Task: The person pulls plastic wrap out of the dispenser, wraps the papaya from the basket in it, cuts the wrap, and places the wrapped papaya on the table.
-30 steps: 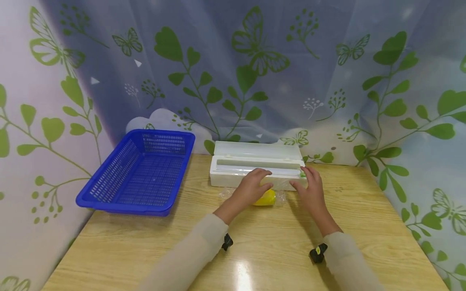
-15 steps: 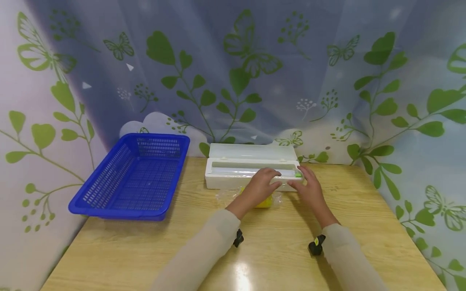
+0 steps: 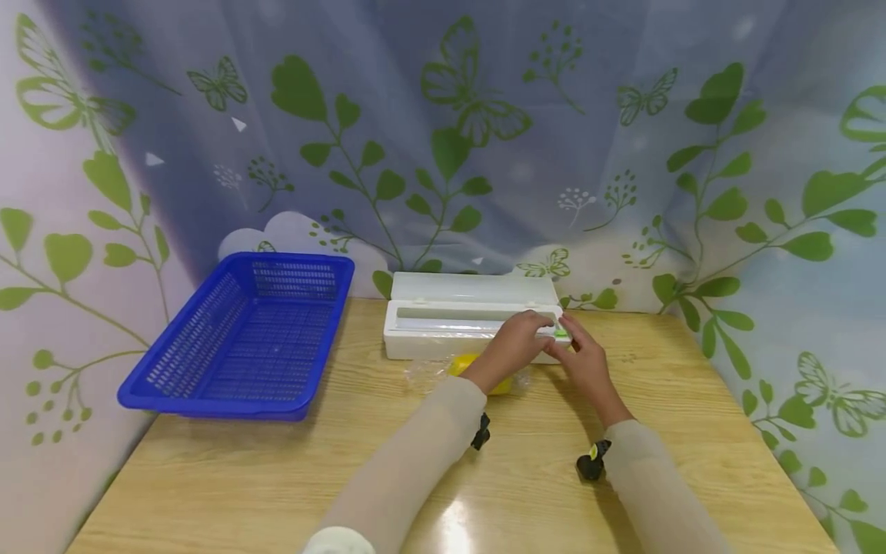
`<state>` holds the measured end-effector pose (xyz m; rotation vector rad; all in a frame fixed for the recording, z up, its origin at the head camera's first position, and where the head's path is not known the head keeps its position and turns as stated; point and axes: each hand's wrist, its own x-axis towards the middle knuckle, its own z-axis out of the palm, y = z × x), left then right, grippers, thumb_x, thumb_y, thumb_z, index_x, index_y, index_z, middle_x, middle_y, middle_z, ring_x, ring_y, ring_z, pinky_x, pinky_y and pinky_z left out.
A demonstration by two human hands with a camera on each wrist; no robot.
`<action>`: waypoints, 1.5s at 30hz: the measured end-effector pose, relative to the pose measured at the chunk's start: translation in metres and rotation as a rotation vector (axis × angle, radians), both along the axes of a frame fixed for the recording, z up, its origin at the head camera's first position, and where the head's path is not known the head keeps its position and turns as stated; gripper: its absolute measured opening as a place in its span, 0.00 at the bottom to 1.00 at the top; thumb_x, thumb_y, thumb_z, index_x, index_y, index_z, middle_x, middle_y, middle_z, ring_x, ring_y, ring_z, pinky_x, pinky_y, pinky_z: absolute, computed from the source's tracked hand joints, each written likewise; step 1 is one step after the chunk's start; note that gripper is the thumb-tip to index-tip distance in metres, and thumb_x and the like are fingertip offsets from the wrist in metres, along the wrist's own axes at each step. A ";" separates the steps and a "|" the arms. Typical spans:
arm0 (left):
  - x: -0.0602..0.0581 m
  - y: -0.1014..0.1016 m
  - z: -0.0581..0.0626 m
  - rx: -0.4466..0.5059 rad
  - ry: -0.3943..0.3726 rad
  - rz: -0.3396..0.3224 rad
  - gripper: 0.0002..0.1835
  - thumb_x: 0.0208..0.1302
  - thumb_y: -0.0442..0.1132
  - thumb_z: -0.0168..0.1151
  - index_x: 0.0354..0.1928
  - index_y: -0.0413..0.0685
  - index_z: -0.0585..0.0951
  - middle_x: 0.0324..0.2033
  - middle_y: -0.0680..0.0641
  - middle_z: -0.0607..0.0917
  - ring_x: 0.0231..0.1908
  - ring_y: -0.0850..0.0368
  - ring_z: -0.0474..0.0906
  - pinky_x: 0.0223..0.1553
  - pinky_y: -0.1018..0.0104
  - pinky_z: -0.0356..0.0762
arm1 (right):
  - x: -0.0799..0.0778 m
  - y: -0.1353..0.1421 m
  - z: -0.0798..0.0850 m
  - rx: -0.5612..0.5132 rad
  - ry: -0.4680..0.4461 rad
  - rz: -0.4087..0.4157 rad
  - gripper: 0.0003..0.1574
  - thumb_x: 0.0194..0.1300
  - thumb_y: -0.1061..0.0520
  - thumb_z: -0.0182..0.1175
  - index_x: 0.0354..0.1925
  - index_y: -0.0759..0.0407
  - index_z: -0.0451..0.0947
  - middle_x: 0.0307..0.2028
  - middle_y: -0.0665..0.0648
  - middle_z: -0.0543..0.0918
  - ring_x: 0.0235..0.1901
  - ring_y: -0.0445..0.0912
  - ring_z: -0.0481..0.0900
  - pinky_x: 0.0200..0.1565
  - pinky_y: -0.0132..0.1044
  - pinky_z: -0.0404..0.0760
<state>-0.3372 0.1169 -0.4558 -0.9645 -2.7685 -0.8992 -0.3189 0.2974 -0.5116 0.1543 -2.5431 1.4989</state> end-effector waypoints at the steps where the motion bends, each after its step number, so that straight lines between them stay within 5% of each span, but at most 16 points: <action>1: -0.002 0.003 0.000 0.004 -0.007 -0.002 0.18 0.76 0.46 0.58 0.62 0.51 0.81 0.58 0.51 0.83 0.60 0.57 0.77 0.64 0.65 0.74 | 0.000 0.000 -0.001 -0.003 0.002 -0.004 0.44 0.70 0.50 0.64 0.77 0.55 0.59 0.78 0.55 0.57 0.78 0.53 0.52 0.73 0.52 0.60; 11: -0.014 0.024 0.000 -0.004 -0.039 -0.031 0.13 0.73 0.43 0.61 0.55 0.53 0.86 0.49 0.53 0.85 0.48 0.61 0.79 0.51 0.69 0.77 | -0.001 0.004 -0.006 0.023 0.007 -0.049 0.41 0.69 0.43 0.65 0.75 0.46 0.65 0.77 0.46 0.61 0.67 0.47 0.68 0.68 0.50 0.70; 19: -0.018 0.025 -0.011 0.083 -0.052 -0.045 0.07 0.72 0.42 0.62 0.43 0.50 0.87 0.39 0.53 0.85 0.40 0.62 0.76 0.43 0.72 0.74 | -0.002 0.000 -0.008 -0.025 0.014 -0.062 0.39 0.70 0.54 0.64 0.75 0.48 0.64 0.76 0.48 0.62 0.74 0.48 0.62 0.68 0.49 0.70; 25: -0.018 0.025 -0.013 0.105 -0.059 -0.002 0.11 0.73 0.44 0.61 0.49 0.51 0.88 0.44 0.53 0.87 0.45 0.61 0.81 0.47 0.70 0.78 | -0.002 -0.003 -0.007 -0.043 0.014 -0.047 0.40 0.68 0.50 0.67 0.74 0.49 0.65 0.76 0.47 0.62 0.75 0.49 0.60 0.70 0.50 0.68; 45: -0.019 0.032 -0.007 0.054 -0.051 0.026 0.10 0.74 0.42 0.60 0.41 0.51 0.89 0.39 0.55 0.88 0.38 0.63 0.81 0.42 0.73 0.77 | 0.001 0.002 -0.008 -0.068 0.005 -0.062 0.44 0.65 0.43 0.68 0.74 0.48 0.65 0.76 0.48 0.63 0.75 0.49 0.60 0.69 0.51 0.68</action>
